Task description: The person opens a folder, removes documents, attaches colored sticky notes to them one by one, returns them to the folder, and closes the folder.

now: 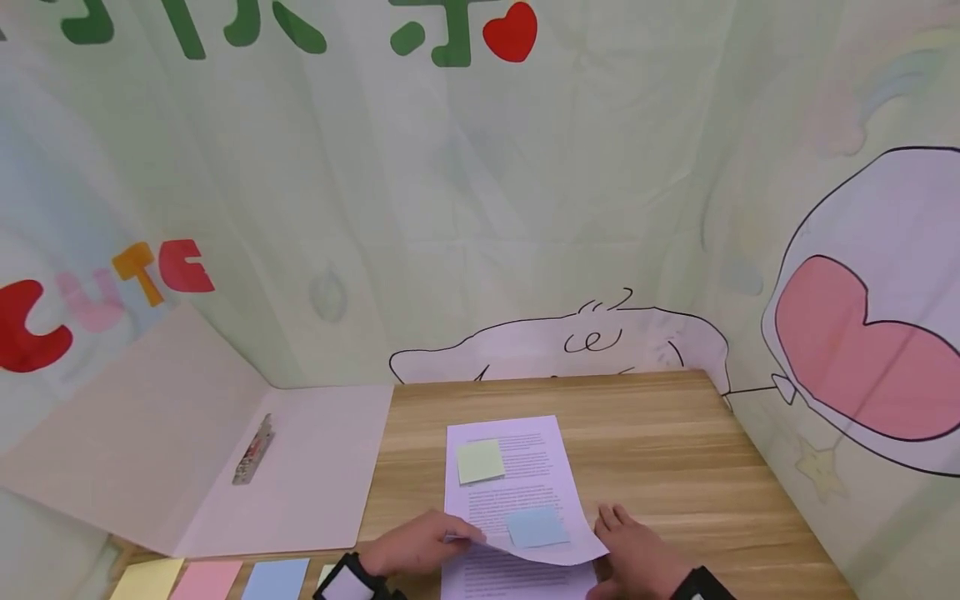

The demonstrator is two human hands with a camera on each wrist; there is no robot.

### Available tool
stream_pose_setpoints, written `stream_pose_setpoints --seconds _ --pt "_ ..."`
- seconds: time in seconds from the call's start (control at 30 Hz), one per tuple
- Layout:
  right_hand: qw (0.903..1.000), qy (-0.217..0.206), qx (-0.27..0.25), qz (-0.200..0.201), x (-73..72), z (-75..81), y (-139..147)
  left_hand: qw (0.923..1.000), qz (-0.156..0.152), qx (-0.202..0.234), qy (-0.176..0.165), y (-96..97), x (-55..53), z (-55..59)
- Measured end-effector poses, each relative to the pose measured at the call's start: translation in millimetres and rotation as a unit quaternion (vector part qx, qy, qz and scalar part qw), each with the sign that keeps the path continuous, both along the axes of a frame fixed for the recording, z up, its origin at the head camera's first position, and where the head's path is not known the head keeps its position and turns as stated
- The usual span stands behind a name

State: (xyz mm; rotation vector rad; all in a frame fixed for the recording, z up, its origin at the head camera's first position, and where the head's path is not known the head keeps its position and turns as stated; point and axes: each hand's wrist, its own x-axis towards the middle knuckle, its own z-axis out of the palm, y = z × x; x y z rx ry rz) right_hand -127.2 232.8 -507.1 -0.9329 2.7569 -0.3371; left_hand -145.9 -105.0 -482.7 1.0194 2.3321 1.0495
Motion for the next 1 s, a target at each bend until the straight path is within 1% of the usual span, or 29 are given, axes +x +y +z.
stream_pose_setpoints --seconds 0.17,0.3,0.37,0.4,0.47,0.53,0.6,0.63,0.7,0.77,0.83,0.87,1.0 --pt "0.9994 -0.032 0.003 -0.014 -1.9 7.0 2 0.9989 -0.016 -0.025 0.037 -0.3 1.4 -3.0" --pt "0.9951 -0.095 0.0 -0.026 -2.7 14.7 -1 0.9977 -0.015 -0.043 0.05 1.7 4.2 -7.8" --pt "0.991 -0.129 -0.004 -0.037 -2.2 17.3 -3 0.9966 -0.011 -0.057 0.059 3.4 6.1 -9.4" --pt "0.9891 -0.141 -0.005 -0.041 -1.9 18.3 -4 0.9958 -0.011 -0.063 0.065 4.2 7.3 -9.5" --pt "0.9871 -0.154 -0.004 -0.044 -1.1 19.3 -6 0.9942 -0.011 -0.076 0.076 6.1 9.8 -9.4" --pt "0.9862 -0.16 0.0 -0.045 -0.1 20.0 -8 0.9901 -0.023 -0.096 0.1 7.7 12.0 -8.5" --pt "0.9865 -0.159 0.0 -0.041 0.9 20.6 -10 0.9834 -0.041 -0.114 0.135 8.9 13.8 -7.5" --pt "0.9868 -0.157 0.001 -0.038 1.3 20.7 -11 0.9792 -0.05 -0.124 0.153 9.5 14.6 -7.2" --pt "0.9881 -0.151 -0.003 -0.03 2.2 20.6 -14 0.9676 -0.067 -0.145 0.195 10.5 15.6 -7.0" --pt "0.9898 -0.141 -0.006 -0.024 2.7 20.3 -18 0.9593 -0.072 -0.16 0.222 11.3 16.2 -8.2" --pt "0.991 -0.132 -0.009 -0.021 3.0 19.5 -20 0.957 -0.066 -0.174 0.222 12.2 17.1 -9.2" --pt "0.9912 -0.13 -0.013 -0.021 3.2 19.2 -21 0.9577 -0.06 -0.18 0.216 12.9 17.5 -9.6" --pt "0.9922 -0.123 -0.013 -0.013 2.8 16.6 -25 0.9642 -0.037 -0.199 0.171 15.2 20.2 -9.4"
